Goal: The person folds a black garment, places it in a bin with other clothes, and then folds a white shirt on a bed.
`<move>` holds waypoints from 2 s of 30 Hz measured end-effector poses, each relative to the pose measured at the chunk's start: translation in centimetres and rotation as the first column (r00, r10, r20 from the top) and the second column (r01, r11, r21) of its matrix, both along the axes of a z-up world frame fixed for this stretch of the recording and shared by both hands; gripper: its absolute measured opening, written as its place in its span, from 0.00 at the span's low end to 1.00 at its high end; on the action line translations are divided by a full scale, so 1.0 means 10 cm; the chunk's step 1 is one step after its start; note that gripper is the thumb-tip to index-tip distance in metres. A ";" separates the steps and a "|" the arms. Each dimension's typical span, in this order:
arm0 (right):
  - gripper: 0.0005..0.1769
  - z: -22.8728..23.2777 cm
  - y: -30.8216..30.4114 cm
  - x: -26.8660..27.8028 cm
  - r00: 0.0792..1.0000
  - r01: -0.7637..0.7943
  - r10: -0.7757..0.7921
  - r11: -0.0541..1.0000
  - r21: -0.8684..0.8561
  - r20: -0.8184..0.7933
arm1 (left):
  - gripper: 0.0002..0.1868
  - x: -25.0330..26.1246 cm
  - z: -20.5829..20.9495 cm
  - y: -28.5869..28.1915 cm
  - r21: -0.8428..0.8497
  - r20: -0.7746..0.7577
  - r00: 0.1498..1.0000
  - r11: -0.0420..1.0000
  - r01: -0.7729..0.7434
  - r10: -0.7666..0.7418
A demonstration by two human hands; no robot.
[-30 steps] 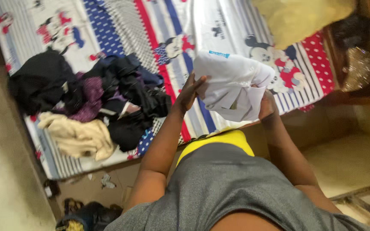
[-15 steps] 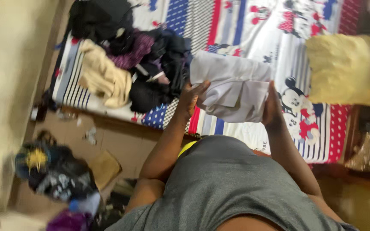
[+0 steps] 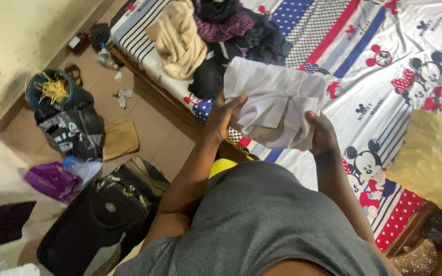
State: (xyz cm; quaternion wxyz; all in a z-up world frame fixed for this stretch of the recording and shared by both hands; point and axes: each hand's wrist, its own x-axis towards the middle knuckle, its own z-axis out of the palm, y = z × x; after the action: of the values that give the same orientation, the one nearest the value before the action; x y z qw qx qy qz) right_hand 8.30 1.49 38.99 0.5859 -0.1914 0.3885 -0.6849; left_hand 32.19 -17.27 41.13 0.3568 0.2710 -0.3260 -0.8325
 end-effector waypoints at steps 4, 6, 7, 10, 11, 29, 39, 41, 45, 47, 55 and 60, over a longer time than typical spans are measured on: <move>0.37 0.12 -0.42 0.33 0.998 0.051 -0.048 0.995 0.084 -0.040 | 0.25 0.36 -0.05 -0.34 0.007 -0.004 1.000 1.000 -0.030 0.030; 0.37 0.10 -0.63 0.50 0.994 0.083 -0.074 0.992 0.101 -0.082 | 0.25 0.53 -0.08 -0.52 0.011 0.023 0.999 0.999 -0.042 0.042; 0.36 0.10 -0.74 0.56 0.991 0.073 -0.060 0.992 0.102 -0.120 | 0.25 0.63 -0.08 -0.63 0.000 0.041 0.998 0.999 -0.053 0.053; 0.35 0.13 -1.13 0.88 0.980 0.076 -0.056 0.992 0.097 -0.191 | 0.27 0.95 -0.03 -0.98 -0.027 0.035 0.997 0.997 -0.066 0.067; 0.35 0.15 -1.31 1.01 0.973 0.095 -0.070 0.990 0.101 -0.221 | 0.28 1.08 0.01 -1.14 -0.030 0.016 0.998 0.998 -0.063 0.063; 0.37 0.56 -3.63 2.61 0.950 -0.197 0.222 0.972 0.131 -0.220 | 0.33 2.90 0.08 -2.73 0.012 0.086 0.931 0.934 -0.358 0.356; 0.35 0.76 -5.59 3.14 0.909 -0.322 0.345 0.937 0.133 -0.233 | 0.30 3.45 0.27 -4.11 -0.016 0.221 0.842 0.865 -0.501 0.491; 0.34 0.83 -6.01 3.23 0.907 -0.400 0.406 0.913 0.075 -0.111 | 0.31 3.54 0.35 -4.44 -0.123 0.017 0.824 0.819 -0.560 0.566; 0.33 0.87 -6.74 3.28 0.898 -0.400 0.415 0.908 0.123 -0.143 | 0.31 3.69 0.45 -5.07 -0.055 0.023 0.809 0.809 -0.585 0.587; 0.32 0.82 -7.03 3.30 0.889 -0.432 0.442 0.897 0.096 -0.125 | 0.30 3.82 0.44 -5.29 -0.103 -0.043 0.820 0.814 -0.572 0.571; 0.40 0.70 -7.92 3.61 0.795 -0.442 0.200 0.837 -0.322 -0.572 | 0.34 4.26 0.46 -6.27 -0.031 -0.058 0.845 0.845 -0.533 0.531; 0.22 0.71 -8.44 4.06 0.143 -0.471 -0.541 0.699 -0.538 -0.829 | 0.34 4.60 0.35 -7.12 -0.071 -0.073 0.890 0.888 -0.454 0.450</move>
State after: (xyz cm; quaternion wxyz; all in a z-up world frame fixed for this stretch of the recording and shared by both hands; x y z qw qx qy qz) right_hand 48.88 -82.92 46.10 0.0337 -0.7884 0.3758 -0.4858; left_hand 78.21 -88.50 44.61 0.5609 0.3008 -0.2796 -0.7189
